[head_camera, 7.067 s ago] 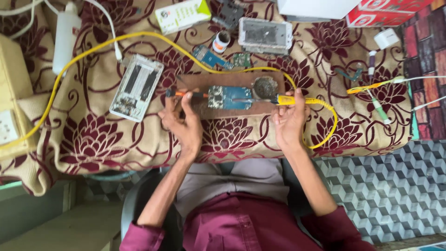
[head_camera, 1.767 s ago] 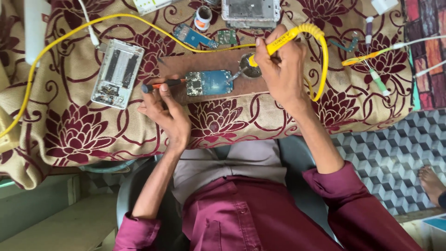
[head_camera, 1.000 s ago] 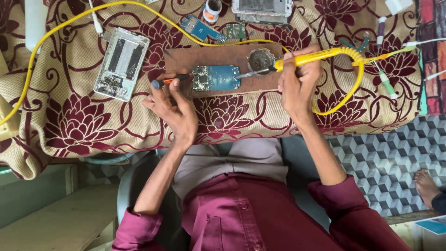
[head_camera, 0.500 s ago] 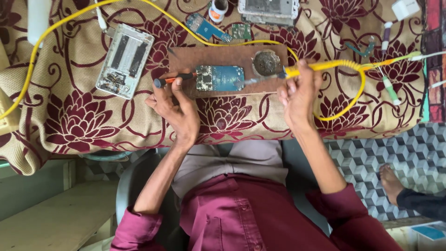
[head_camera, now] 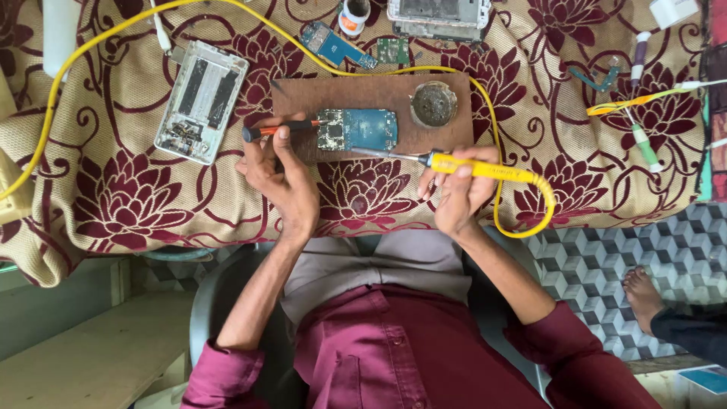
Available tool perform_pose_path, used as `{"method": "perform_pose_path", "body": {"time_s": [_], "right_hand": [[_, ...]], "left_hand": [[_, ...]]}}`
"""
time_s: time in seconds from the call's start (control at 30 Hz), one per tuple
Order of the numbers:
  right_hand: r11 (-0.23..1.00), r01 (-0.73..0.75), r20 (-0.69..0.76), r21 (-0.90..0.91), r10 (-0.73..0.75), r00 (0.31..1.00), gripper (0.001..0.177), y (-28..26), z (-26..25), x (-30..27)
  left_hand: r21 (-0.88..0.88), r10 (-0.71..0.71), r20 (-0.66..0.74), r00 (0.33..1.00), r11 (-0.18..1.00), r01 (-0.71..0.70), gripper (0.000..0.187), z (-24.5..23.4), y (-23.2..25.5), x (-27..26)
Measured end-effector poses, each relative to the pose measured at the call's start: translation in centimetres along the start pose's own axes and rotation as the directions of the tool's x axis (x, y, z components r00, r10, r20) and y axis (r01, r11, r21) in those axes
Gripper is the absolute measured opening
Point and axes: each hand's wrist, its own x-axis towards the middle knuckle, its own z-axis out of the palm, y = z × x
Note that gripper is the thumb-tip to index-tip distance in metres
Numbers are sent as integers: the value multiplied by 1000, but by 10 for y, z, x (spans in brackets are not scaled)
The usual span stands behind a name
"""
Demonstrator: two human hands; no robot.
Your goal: The person uses a soldering iron and tweezers to work on a blue circuit board placed on a wooden board. They repeatedly apply heat to specific points on the board while holding it steady with the tweezers.
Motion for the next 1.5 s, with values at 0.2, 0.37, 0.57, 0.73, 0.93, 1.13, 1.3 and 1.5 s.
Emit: {"method": "perform_pose_path", "body": {"time_s": [0.2, 0.37, 0.57, 0.73, 0.93, 1.13, 1.3, 1.5], "right_hand": [[959, 225, 290, -171, -169, 942, 30, 14, -5, -2], [889, 336, 289, -311, -248, 924, 31, 16, -10, -11], [779, 365, 216, -510, -295, 931, 27, 10, -28, -10], [920, 188, 45, -345, -184, 982, 33, 11, -28, -9], [809, 406, 282, -425, -307, 909, 31, 12, -27, -5], [819, 404, 298, -407, -300, 906, 31, 9, -24, -2], [801, 418, 326, -428, -294, 898, 26, 8, -26, -1], [835, 358, 302, -418, -245, 922, 20, 16, -32, -10]], "left_hand": [[40, 28, -15, 999, 999, -27, 17, 2, 0, 2], [271, 66, -4, 998, 960, -62, 19, -2, 2, 1], [153, 35, -6, 999, 988, -34, 18, 2, 3, 3], [11, -15, 0, 1000, 1000, 15, 15, 1, 2, 1], [75, 33, -11, 999, 997, -32, 13, 2, -5, 2], [-83, -2, 11, 1000, 997, 3, 15, 2, -9, 1], [-32, -10, -11, 1000, 999, 10, 15, 3, -7, 2], [234, 52, 15, 999, 971, -54, 16, -1, 0, 2]]}}
